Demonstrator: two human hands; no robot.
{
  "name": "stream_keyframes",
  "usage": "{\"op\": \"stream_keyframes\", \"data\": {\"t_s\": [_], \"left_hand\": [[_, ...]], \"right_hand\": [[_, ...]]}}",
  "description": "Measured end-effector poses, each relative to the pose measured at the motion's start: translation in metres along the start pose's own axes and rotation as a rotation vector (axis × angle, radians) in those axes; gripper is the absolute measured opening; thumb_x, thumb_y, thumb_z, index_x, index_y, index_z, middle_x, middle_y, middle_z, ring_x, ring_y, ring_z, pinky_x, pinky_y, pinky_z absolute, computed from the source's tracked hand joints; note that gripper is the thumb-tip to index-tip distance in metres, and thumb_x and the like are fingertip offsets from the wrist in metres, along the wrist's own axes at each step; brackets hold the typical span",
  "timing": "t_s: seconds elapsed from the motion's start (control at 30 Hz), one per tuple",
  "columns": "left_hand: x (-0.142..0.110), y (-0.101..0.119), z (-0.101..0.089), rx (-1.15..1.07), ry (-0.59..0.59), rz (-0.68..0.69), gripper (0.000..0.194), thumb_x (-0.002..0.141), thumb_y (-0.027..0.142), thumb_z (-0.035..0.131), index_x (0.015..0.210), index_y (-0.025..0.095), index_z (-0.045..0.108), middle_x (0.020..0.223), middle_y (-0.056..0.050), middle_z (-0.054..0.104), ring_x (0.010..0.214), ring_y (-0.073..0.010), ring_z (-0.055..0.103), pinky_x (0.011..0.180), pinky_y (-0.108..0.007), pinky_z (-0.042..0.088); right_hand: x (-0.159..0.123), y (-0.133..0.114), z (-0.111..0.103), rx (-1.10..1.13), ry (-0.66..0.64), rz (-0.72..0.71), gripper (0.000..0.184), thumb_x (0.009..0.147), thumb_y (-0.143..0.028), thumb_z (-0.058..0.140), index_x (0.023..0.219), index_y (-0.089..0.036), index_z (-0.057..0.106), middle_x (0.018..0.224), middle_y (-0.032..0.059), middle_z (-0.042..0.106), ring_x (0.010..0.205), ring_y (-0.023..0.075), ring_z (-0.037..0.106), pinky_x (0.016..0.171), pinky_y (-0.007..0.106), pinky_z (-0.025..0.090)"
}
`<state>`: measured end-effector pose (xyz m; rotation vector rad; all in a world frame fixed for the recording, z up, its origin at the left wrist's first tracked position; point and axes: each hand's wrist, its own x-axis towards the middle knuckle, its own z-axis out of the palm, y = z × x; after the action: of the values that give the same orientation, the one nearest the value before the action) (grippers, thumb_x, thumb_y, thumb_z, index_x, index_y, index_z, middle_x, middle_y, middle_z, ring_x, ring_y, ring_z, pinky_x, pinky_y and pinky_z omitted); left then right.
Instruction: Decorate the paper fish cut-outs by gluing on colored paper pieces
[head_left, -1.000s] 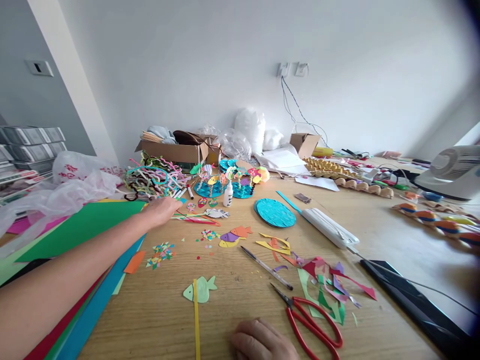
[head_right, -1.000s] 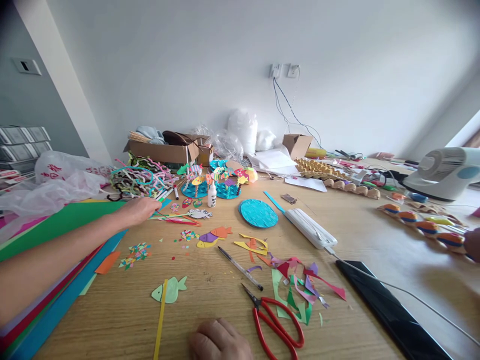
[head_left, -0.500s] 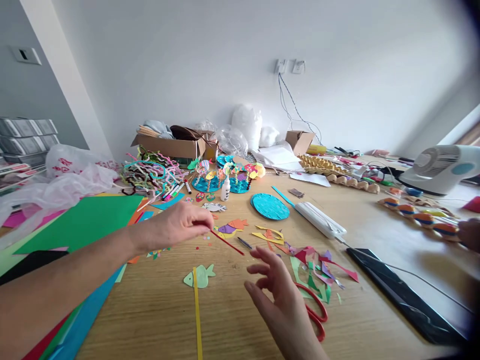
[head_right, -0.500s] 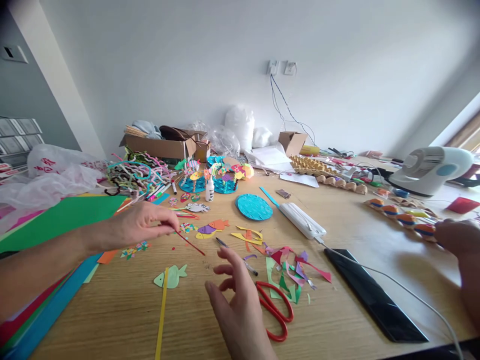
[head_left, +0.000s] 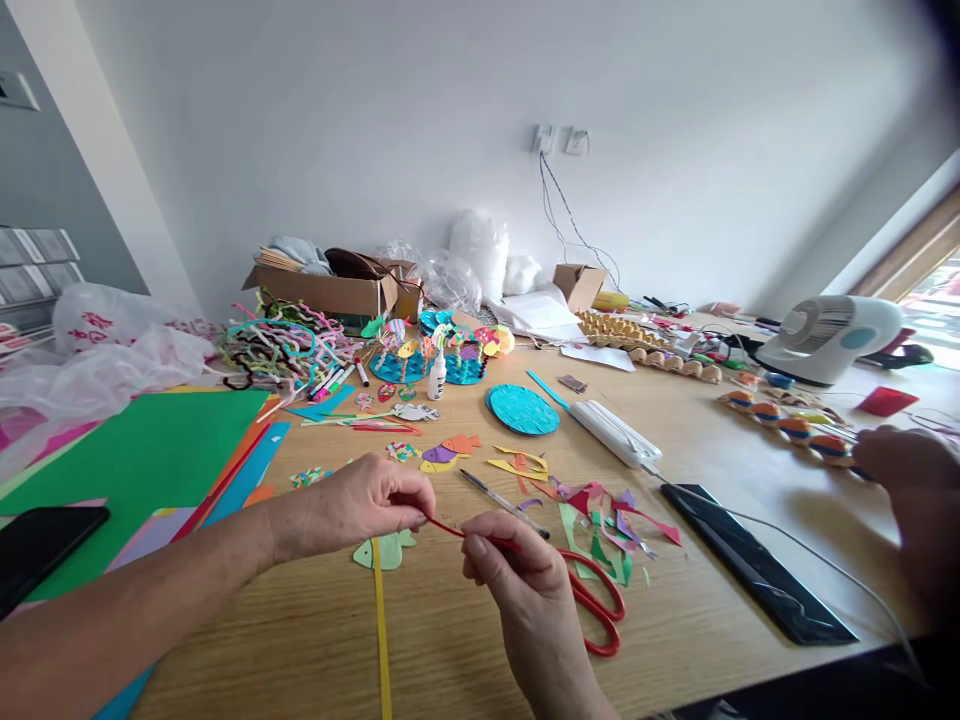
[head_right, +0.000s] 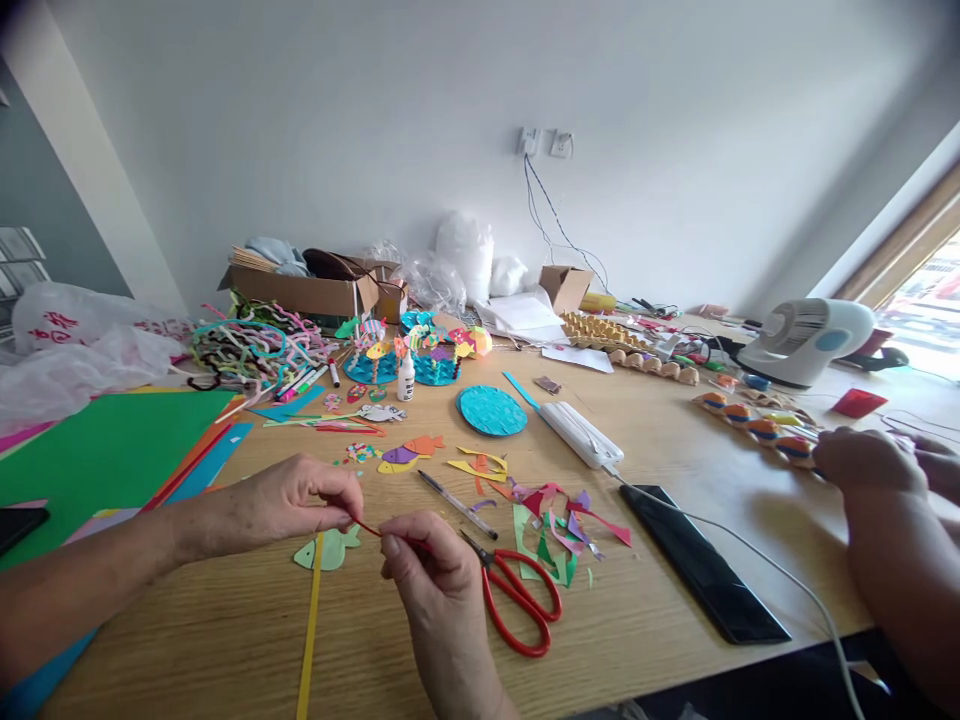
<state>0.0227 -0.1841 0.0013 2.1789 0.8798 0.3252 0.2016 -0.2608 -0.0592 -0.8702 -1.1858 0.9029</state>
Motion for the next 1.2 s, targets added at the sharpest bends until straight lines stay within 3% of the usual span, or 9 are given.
{"op": "stream_keyframes", "data": {"t_s": [0.13,0.23,0.37,0.47,0.53,0.63,0.73,0.97,1.2], "left_hand": [[0.001,-0.011,-0.002,-0.046,0.063,-0.03,0.015,0.076,0.025,0.052,0.073,0.018,0.065,0.074,0.001,0.063,0.073,-0.0145,0.057,0.067,-0.022,0.041],[0.001,-0.022,-0.001,-0.176,0.103,-0.133,0.017,0.074,0.031,0.052,0.077,0.018,0.063,0.068,0.002,0.06,0.069,-0.0143,0.056,0.067,-0.024,0.042],[-0.004,-0.029,0.004,-0.304,0.15,-0.34,0.032,0.07,0.048,0.054,0.082,0.018,0.056,0.06,0.003,0.055,0.057,-0.0135,0.053,0.052,-0.022,0.04],[-0.013,-0.023,0.01,-0.392,0.146,-0.424,0.047,0.069,0.064,0.05,0.071,0.017,0.053,0.059,0.002,0.054,0.052,-0.012,0.049,0.045,-0.02,0.034],[-0.018,-0.016,0.014,-0.545,0.117,-0.444,0.054,0.071,0.07,0.044,0.074,0.016,0.054,0.061,0.001,0.055,0.053,-0.0112,0.049,0.044,-0.019,0.033],[-0.021,-0.008,0.02,-0.725,0.069,-0.436,0.052,0.073,0.067,0.048,0.079,0.016,0.055,0.066,0.001,0.056,0.054,-0.0093,0.048,0.044,-0.017,0.03],[-0.018,-0.009,0.024,-0.763,0.072,-0.429,0.046,0.069,0.061,0.058,0.072,0.016,0.051,0.064,0.002,0.054,0.051,-0.0072,0.045,0.042,-0.016,0.027],[-0.012,-0.018,0.026,-0.676,0.111,-0.451,0.038,0.065,0.052,0.063,0.068,0.016,0.049,0.057,0.005,0.049,0.048,-0.0063,0.041,0.04,-0.016,0.025],[-0.012,-0.024,0.024,-0.535,0.117,-0.453,0.029,0.064,0.044,0.059,0.065,0.016,0.05,0.052,0.006,0.047,0.048,-0.0078,0.041,0.041,-0.017,0.027]], "right_hand": [[-0.005,0.001,0.0,0.044,-0.053,0.005,0.009,0.079,-0.027,0.065,0.082,-0.021,0.071,0.063,0.0019,0.068,0.046,0.0108,0.06,0.038,0.016,0.045],[-0.007,-0.003,0.0,-0.146,-0.125,-0.188,0.013,0.08,-0.018,0.061,0.088,-0.022,0.07,0.066,0.0019,0.07,0.053,0.0128,0.064,0.046,0.019,0.051],[-0.008,-0.007,-0.001,-0.477,-0.149,-0.506,0.026,0.08,-0.005,0.056,0.097,-0.022,0.067,0.078,0.0034,0.07,0.065,0.0134,0.067,0.06,0.02,0.055],[-0.007,-0.007,-0.002,-0.586,-0.138,-0.576,0.031,0.081,-0.003,0.054,0.103,-0.022,0.064,0.084,0.0051,0.07,0.071,0.0136,0.067,0.062,0.021,0.055],[-0.007,-0.006,-0.002,-0.624,-0.142,-0.611,0.032,0.081,-0.002,0.054,0.105,-0.022,0.063,0.085,0.0055,0.07,0.071,0.0136,0.066,0.062,0.021,0.055],[-0.007,-0.003,-0.001,-0.659,-0.184,-0.658,0.03,0.082,-0.003,0.054,0.106,-0.02,0.061,0.084,0.0063,0.069,0.071,0.0138,0.065,0.062,0.022,0.054],[-0.009,0.0,0.002,-0.698,-0.225,-0.689,0.027,0.085,-0.007,0.051,0.107,-0.018,0.06,0.084,0.007,0.069,0.072,0.0147,0.065,0.062,0.024,0.053],[-0.014,0.006,0.008,-0.769,-0.28,-0.74,0.017,0.09,-0.014,0.045,0.097,-0.016,0.061,0.077,0.0048,0.069,0.06,0.0127,0.062,0.053,0.022,0.048],[-0.015,0.01,0.011,-0.831,-0.366,-0.709,0.02,0.092,-0.016,0.041,0.087,-0.017,0.059,0.07,0.0014,0.066,0.054,0.0109,0.056,0.05,0.022,0.041]]}}
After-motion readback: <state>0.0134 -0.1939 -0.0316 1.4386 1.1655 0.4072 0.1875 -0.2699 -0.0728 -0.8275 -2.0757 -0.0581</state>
